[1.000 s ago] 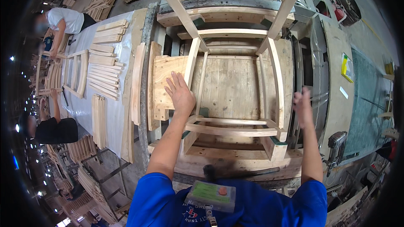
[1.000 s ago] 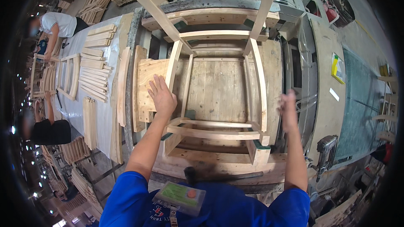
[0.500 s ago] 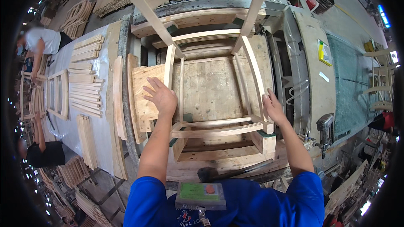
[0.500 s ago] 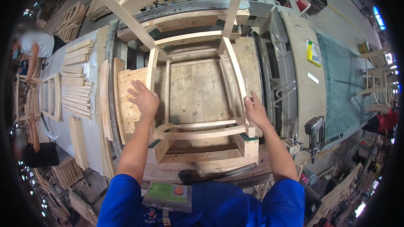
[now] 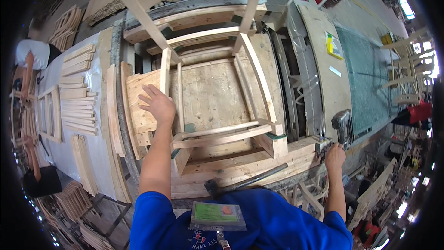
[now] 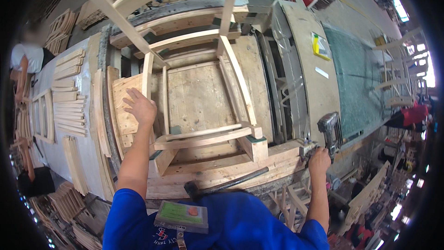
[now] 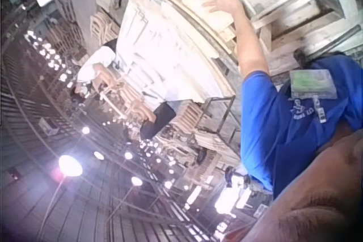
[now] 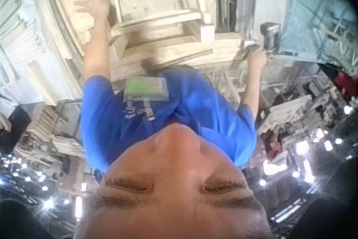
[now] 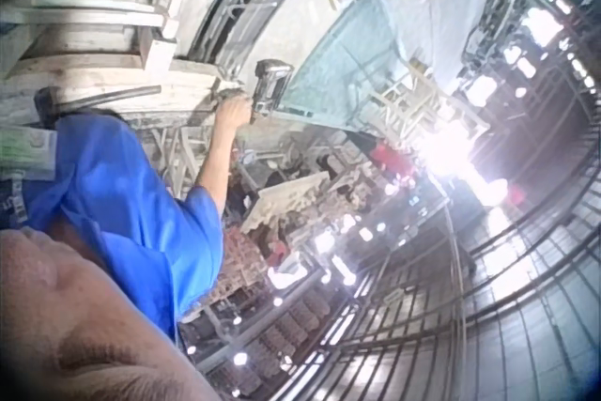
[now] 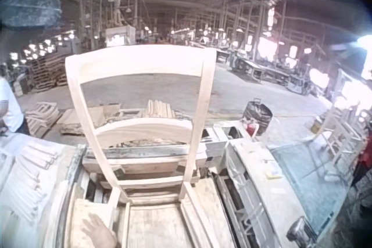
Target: The person assembles wooden chair frames in a workshop. They pick up chair frames, place them on a workbench, and use a nail gun to fasten joints before moving the completed frames to a stack.
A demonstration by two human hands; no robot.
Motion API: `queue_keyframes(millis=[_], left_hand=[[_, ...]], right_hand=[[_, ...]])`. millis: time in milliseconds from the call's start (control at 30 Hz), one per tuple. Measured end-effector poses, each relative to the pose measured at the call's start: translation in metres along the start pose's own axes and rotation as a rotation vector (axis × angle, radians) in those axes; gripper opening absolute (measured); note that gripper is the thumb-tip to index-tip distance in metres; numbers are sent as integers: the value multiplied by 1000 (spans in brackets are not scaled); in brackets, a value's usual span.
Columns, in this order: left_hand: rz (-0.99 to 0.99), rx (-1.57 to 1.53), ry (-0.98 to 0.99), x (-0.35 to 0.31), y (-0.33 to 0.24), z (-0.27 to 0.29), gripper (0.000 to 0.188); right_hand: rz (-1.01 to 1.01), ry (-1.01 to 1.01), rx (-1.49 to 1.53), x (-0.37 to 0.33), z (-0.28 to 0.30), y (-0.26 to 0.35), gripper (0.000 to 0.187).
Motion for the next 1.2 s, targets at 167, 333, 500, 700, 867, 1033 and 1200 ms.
queue_keyframes(millis=[167,333,500,700,867,1033,1200], left_hand=[[-1,-53,39,2,1,-8,92],[0,-49,36,3,5,-13,97],[-5,-60,49,3,3,-13,96],[-6,-132,16,3,5,-14,86],[-1,-60,-24,4,8,-17,95],[5,-62,-28,4,9,-18,96],[-8,-81,-26,4,5,-17,95]], right_hand=[[78,17,-1,3,6,6,16],[22,-8,-18,7,5,4,28],[21,8,-30,6,4,6,32],[27,21,-39,6,6,11,34],[37,21,-54,6,7,12,34],[76,5,-36,4,10,16,32],[67,10,-37,-1,19,13,34]])
Point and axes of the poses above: each hand's wrist, its own x-axis towards the middle knuckle, its own z-axis out of the back of the hand, y = z × x, the point moved 10 cm from there along x, towards the middle knuckle, and after that the axes turned 13 degrees about x, right-handed, at the moved point
